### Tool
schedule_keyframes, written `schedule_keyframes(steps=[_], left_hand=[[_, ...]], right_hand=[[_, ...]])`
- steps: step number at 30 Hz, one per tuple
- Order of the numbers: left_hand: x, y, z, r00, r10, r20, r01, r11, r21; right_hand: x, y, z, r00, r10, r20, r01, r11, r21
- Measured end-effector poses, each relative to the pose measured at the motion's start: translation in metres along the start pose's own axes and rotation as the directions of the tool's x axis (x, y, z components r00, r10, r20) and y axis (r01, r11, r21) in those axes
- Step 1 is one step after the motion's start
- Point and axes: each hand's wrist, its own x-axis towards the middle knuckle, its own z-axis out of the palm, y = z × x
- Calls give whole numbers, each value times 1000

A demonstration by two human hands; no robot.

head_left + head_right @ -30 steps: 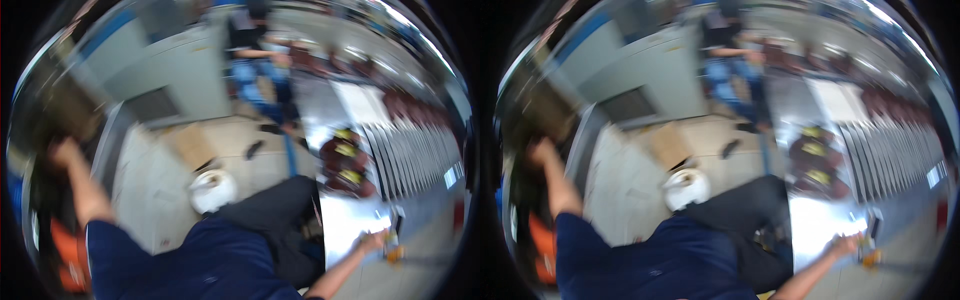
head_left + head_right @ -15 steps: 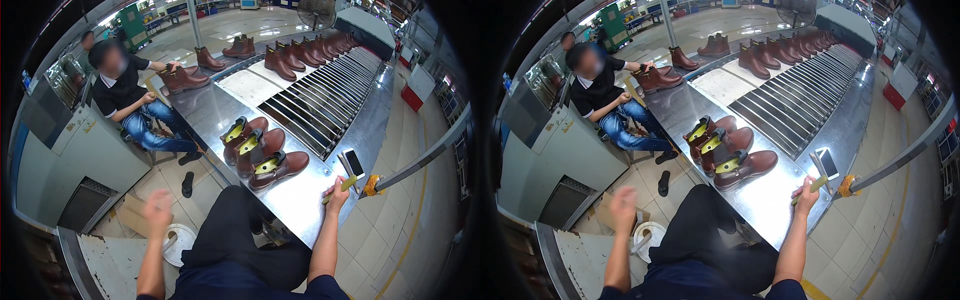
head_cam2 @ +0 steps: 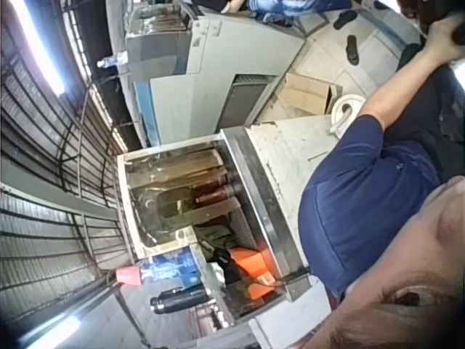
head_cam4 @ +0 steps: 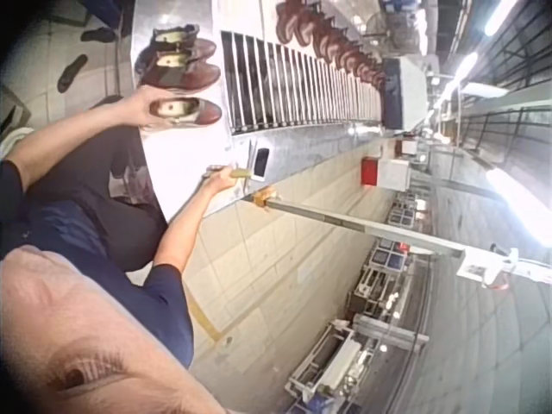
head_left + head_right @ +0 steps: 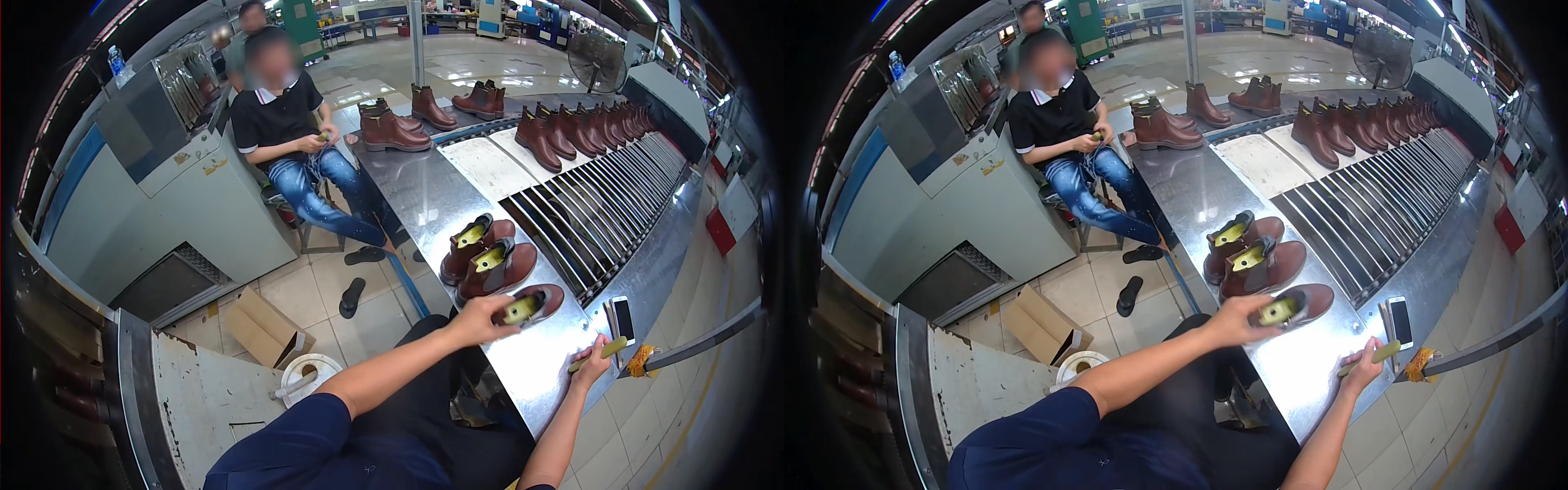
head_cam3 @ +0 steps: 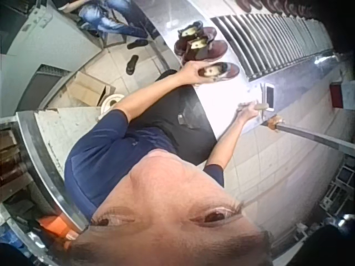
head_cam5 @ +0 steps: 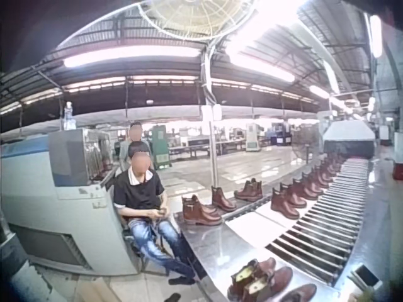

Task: The recorder is assembling or finishing boots in a factory setting, using a green tool to apply pressure or smooth the leather.

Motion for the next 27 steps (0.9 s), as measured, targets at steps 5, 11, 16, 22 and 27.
schedule_keyframes(steps=[5,11,16,22,27], left_hand=[[-9,9,51,985,135,-105,-133,991,26],[-13,3,52,991,-121,-52,118,991,-64],[-55,24,29,998,-66,-12,64,991,-115],[-113,22,0,953,-289,89,296,828,-477],[-138,12,-15,883,-447,141,355,442,-824]], right_hand=[[5,3,-5,999,-31,10,31,999,-14],[2,-3,2,1000,2,-29,-3,1000,-31],[7,3,-3,1000,-5,-27,4,1000,-25],[-3,2,-2,995,11,103,10,980,-200],[-96,-2,31,941,101,324,-131,989,74]])
